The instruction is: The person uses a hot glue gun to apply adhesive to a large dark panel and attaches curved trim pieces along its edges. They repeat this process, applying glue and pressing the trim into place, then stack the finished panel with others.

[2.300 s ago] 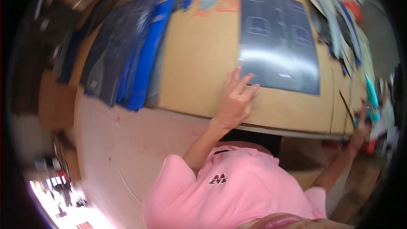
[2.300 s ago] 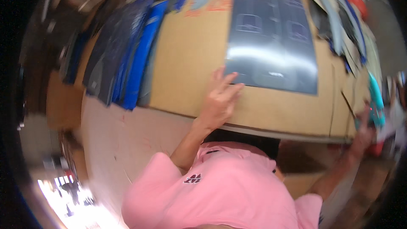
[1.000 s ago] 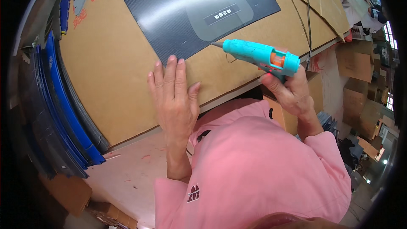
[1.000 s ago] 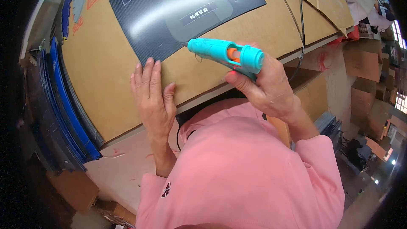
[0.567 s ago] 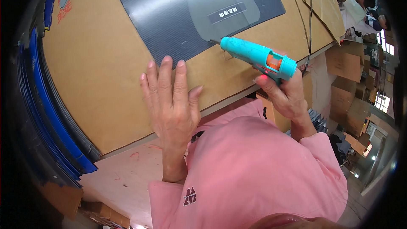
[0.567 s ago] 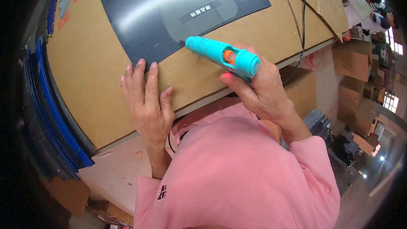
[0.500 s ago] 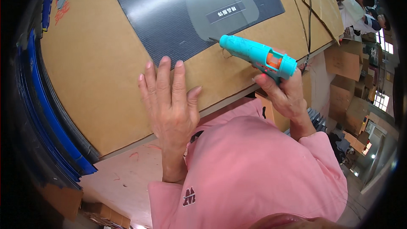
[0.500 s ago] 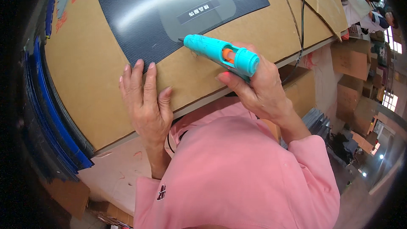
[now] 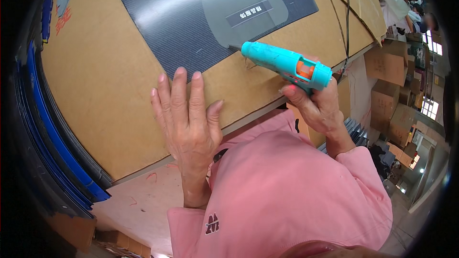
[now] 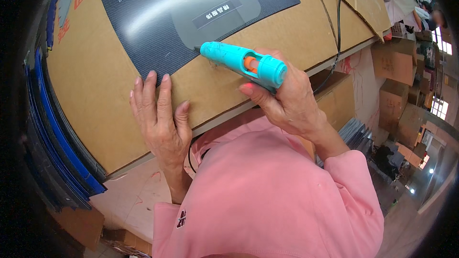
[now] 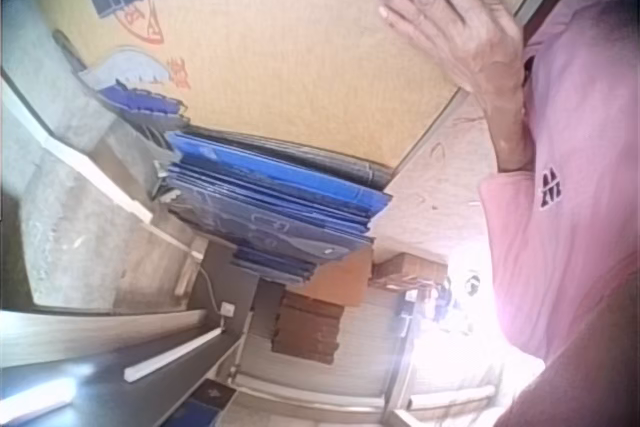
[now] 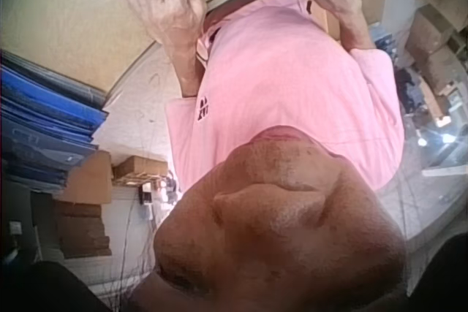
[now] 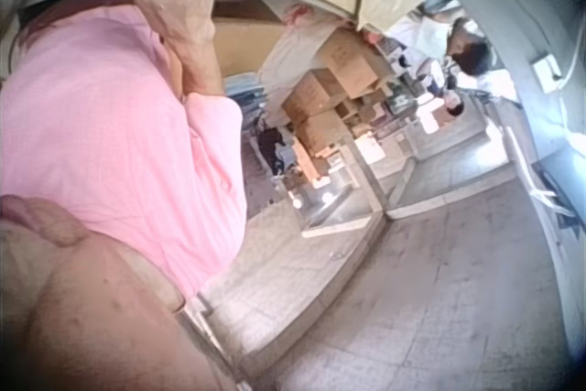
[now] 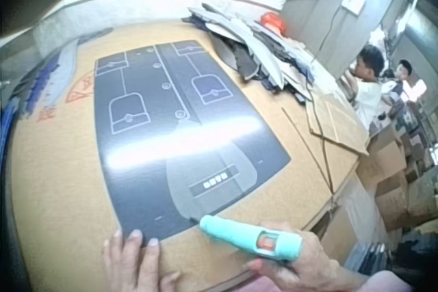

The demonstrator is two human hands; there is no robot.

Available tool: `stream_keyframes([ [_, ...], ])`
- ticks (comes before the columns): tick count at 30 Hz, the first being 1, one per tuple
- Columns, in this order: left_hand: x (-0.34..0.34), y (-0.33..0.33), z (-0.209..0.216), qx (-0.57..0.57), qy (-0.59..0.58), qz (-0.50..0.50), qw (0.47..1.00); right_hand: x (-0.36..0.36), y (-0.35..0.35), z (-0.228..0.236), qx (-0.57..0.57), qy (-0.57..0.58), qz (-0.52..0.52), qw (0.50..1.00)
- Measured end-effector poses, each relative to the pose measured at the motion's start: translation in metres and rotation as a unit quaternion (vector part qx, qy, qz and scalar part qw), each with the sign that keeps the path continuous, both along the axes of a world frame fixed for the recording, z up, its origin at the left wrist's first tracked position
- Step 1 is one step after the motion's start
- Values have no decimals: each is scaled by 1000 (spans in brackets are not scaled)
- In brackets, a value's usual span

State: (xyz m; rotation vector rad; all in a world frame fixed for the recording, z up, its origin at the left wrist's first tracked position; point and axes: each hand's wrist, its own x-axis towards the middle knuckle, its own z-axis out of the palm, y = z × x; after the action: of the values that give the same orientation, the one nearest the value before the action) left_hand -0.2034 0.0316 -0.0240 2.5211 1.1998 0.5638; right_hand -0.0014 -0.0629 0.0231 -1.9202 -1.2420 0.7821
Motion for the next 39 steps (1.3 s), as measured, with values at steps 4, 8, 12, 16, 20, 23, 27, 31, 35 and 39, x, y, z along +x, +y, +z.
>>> stream_keyframes([
  [4,3,3,-1,0,-1,-9,1000,0,-2,-4,29,-23,1,999],
  [8,2,0,-1,3,-4,0,1000,0,5,-5,53,-61,28,996],
  [12,3,0,-1,2,-16,2,1000,1,4,-6,60,-94,28,993],
  [16,4,1,-1,5,-19,-1,1000,3,-1,-7,53,-66,-17,996],
  [20,4,1,-2,13,-16,1,1000,5,-5,-12,68,-50,-33,996],
  [23,5,2,-1,14,-11,-4,1000,5,-3,-12,96,-60,-11,994],
  [27,3,0,0,16,-10,-5,1000,-1,3,-4,64,-58,1,996],
  [31,4,1,-1,22,-9,-6,1000,2,3,-5,76,-104,-9,992],
  [35,5,2,-3,27,-8,-13,1000,5,-3,-6,49,-103,-39,993],
  [39,4,1,-1,31,-4,-9,999,11,-7,-12,58,-98,-76,991],
])
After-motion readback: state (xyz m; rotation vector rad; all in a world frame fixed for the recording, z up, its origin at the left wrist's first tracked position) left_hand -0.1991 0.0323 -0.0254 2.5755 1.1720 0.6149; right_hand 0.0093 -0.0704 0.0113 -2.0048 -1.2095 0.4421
